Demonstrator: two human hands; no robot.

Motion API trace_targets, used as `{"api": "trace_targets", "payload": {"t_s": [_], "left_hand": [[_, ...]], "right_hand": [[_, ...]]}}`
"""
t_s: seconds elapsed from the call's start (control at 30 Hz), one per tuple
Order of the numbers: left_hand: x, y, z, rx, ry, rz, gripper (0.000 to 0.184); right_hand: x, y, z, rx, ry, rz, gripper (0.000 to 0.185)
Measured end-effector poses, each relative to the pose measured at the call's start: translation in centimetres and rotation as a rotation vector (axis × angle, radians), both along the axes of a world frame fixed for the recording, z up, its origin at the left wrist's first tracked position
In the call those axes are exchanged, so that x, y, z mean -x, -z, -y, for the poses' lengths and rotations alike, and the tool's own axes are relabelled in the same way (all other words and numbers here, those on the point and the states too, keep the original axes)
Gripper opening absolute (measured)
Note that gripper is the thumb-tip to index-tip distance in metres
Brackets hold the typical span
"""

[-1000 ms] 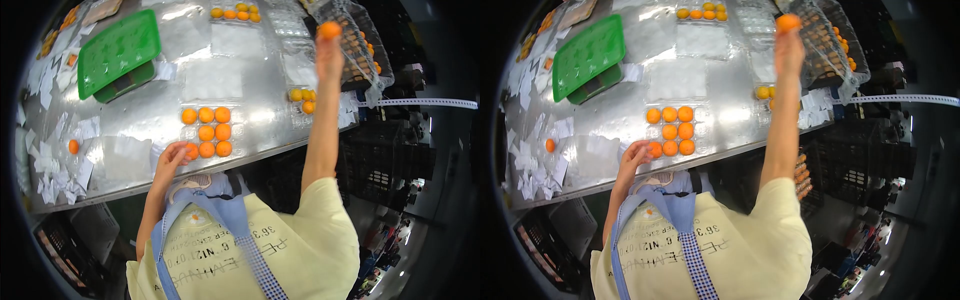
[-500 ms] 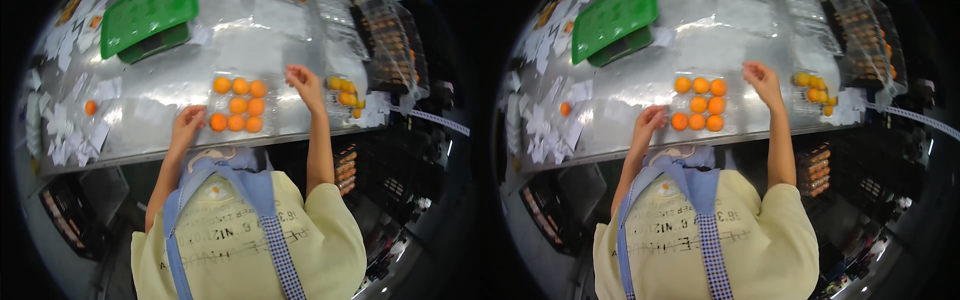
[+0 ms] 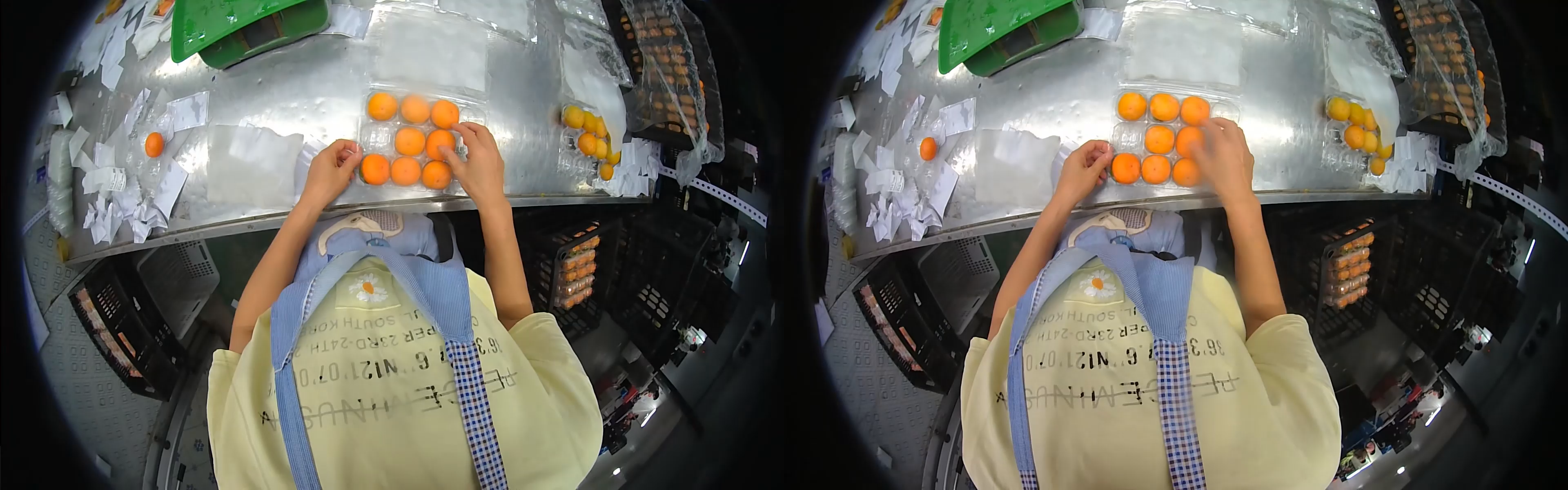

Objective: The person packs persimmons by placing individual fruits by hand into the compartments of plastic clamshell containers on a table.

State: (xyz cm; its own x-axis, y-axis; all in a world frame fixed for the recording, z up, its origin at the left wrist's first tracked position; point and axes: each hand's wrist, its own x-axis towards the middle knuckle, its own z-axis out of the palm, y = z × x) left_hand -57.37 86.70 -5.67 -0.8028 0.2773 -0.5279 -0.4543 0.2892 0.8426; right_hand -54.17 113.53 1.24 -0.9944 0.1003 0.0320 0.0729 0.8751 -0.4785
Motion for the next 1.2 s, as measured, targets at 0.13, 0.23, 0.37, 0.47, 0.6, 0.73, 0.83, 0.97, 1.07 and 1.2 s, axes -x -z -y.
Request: {"api": "trace_targets", "payload": {"t_s": [0.13,0.23,0.37,0.47,0.6,0.73,0.83,0.97,1.07,1.2], "left_hand": [[-1.2,-0.3,-0.1,-0.012,-0.006,0.031,0.014],[-1.8,1.8,0.8,-0.043,0.033,-0.052,0.009],[-1.0,0.2,0.8,-0.099,-0.031,0.107,0.01],[-0.5,0.0,1.0,-0.012,0.007,0.055,0.02],[0.1,-1.5,1.0,0.07,-0.037,-0.152,0.03],[0.5,-4.3,0.1,0.046,-0.051,-0.328,0.036],[0.2,-7.2,-1.7,-0.02,0.042,-0.29,0.049],[-0.7,-11.3,-4.4,-0.249,0.263,-0.337,0.063],[-0.9,-9.9,-4.0,-0.378,0.181,-0.249,0.06],[-1.1,-11.0,-2.7,-0.563,0.017,0.047,0.058]], "right_hand": [[-0.9,-0.2,2.1,-0.155,0.029,0.042,0.045],[-0.9,1.4,2.9,-0.009,0.133,0.136,0.044],[-1.1,0.9,2.7,-0.066,0.065,-0.086,0.04],[-1.4,0.8,3.4,-0.078,0.052,-0.106,0.034],[-1.1,0.8,3.0,-0.016,0.143,0.128,0.035],[-1.3,-0.6,1.8,0.096,0.146,0.024,0.04],[-1.3,-1.9,1.5,0.362,0.176,0.061,0.043],[-0.7,-4.0,2.2,0.909,0.162,0.243,0.045],[-0.8,-2.8,3.7,1.091,0.114,0.264,0.039],[-0.8,-5.6,3.4,1.207,0.155,0.365,0.028]]}}
